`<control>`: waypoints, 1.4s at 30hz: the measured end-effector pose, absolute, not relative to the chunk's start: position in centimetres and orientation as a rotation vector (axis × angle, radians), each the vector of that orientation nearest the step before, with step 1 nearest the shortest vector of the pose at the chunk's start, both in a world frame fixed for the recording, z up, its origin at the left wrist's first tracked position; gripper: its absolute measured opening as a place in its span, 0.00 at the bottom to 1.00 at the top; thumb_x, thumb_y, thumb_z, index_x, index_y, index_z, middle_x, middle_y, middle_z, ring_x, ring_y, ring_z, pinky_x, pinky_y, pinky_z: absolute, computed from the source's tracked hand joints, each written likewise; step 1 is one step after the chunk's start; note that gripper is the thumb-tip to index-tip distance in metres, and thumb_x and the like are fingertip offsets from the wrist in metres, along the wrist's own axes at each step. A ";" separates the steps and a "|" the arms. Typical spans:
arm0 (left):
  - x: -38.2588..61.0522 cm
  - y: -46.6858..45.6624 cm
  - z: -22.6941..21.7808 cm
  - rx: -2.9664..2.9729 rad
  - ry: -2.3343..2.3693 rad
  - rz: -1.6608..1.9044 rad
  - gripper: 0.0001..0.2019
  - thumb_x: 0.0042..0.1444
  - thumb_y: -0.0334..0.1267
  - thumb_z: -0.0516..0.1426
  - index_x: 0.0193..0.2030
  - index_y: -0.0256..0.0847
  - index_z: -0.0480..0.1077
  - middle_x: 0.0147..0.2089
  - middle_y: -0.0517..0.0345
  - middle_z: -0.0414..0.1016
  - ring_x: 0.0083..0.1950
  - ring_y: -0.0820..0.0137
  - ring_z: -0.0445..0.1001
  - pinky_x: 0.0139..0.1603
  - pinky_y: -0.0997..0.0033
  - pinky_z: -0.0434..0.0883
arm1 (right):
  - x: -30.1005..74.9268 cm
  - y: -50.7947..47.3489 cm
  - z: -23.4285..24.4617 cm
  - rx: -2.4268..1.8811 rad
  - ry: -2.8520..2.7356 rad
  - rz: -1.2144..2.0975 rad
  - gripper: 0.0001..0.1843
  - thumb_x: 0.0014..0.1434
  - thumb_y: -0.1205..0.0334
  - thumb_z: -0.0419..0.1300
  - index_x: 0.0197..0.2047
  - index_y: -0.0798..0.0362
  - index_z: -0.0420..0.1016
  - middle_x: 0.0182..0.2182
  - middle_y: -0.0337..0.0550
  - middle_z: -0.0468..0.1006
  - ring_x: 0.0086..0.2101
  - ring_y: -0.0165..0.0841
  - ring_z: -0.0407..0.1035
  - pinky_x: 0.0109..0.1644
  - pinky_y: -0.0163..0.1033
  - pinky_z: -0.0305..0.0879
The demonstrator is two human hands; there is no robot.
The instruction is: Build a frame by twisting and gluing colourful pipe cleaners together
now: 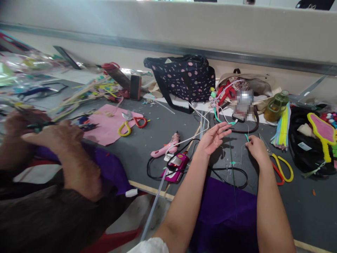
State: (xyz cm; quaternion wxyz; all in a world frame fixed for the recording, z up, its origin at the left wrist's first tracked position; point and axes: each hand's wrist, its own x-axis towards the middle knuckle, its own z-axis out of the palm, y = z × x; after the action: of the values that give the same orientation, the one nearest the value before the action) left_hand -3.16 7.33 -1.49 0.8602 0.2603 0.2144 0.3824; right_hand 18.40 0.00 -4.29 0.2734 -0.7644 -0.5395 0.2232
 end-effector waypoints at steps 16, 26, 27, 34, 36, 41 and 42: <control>-3.0 7.3 -1.4 0.489 0.417 0.810 0.17 0.67 0.39 0.44 0.53 0.35 0.69 0.64 0.42 0.65 0.46 0.69 0.77 0.17 0.85 0.62 | 13.3 0.0 -1.4 -1.380 -1.047 1.628 0.25 0.47 0.47 0.68 0.43 0.54 0.73 0.26 0.41 0.79 0.16 0.20 0.57 0.17 0.26 0.42; -2.8 7.1 -1.4 0.506 0.395 0.811 0.18 0.66 0.41 0.46 0.55 0.36 0.68 0.65 0.43 0.64 0.51 0.66 0.76 0.20 0.84 0.66 | 11.5 0.2 -1.8 -1.248 -0.961 1.665 0.19 0.43 0.51 0.71 0.31 0.55 0.72 0.23 0.40 0.78 0.16 0.22 0.63 0.14 0.26 0.48; -2.8 7.1 -1.4 0.500 0.393 0.822 0.18 0.66 0.41 0.46 0.55 0.36 0.69 0.65 0.44 0.64 0.51 0.67 0.76 0.20 0.84 0.66 | 11.5 0.3 -1.9 -1.262 -0.935 1.607 0.19 0.43 0.50 0.71 0.29 0.55 0.72 0.23 0.40 0.77 0.17 0.23 0.64 0.14 0.26 0.50; -2.9 7.0 -0.9 0.427 0.412 0.878 0.19 0.67 0.40 0.43 0.54 0.37 0.70 0.63 0.45 0.67 0.47 0.70 0.77 0.19 0.84 0.65 | 15.2 1.0 -2.4 -1.220 -0.522 1.066 0.19 0.41 0.51 0.71 0.30 0.53 0.71 0.23 0.36 0.75 0.19 0.22 0.64 0.17 0.26 0.55; -2.9 7.1 -0.9 0.423 0.423 0.890 0.19 0.67 0.41 0.44 0.55 0.37 0.69 0.63 0.45 0.67 0.48 0.69 0.77 0.19 0.84 0.65 | 16.9 0.9 -2.3 -1.203 -0.425 0.858 0.19 0.42 0.50 0.70 0.30 0.52 0.69 0.24 0.35 0.74 0.20 0.22 0.64 0.18 0.26 0.57; -3.1 7.3 -0.9 0.408 0.427 0.913 0.20 0.68 0.41 0.42 0.56 0.38 0.68 0.64 0.45 0.66 0.49 0.69 0.77 0.21 0.84 0.66 | 22.2 -0.9 -2.2 -1.065 -0.233 0.449 0.13 0.50 0.53 0.65 0.32 0.52 0.69 0.20 0.31 0.68 0.17 0.20 0.58 0.18 0.26 0.55; -3.1 7.3 -0.9 0.398 0.418 0.914 0.20 0.68 0.41 0.42 0.56 0.38 0.68 0.64 0.45 0.67 0.48 0.70 0.77 0.21 0.84 0.67 | 23.1 -1.3 -2.2 -1.046 -0.200 0.401 0.12 0.52 0.53 0.64 0.32 0.52 0.69 0.20 0.31 0.67 0.17 0.20 0.56 0.16 0.25 0.52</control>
State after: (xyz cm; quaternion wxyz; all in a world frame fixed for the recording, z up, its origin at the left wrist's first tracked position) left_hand -3.08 7.27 -0.94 0.8575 0.1894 0.1988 0.4352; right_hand 23.10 -1.32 -2.15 0.8425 -0.4951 -0.0948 0.1898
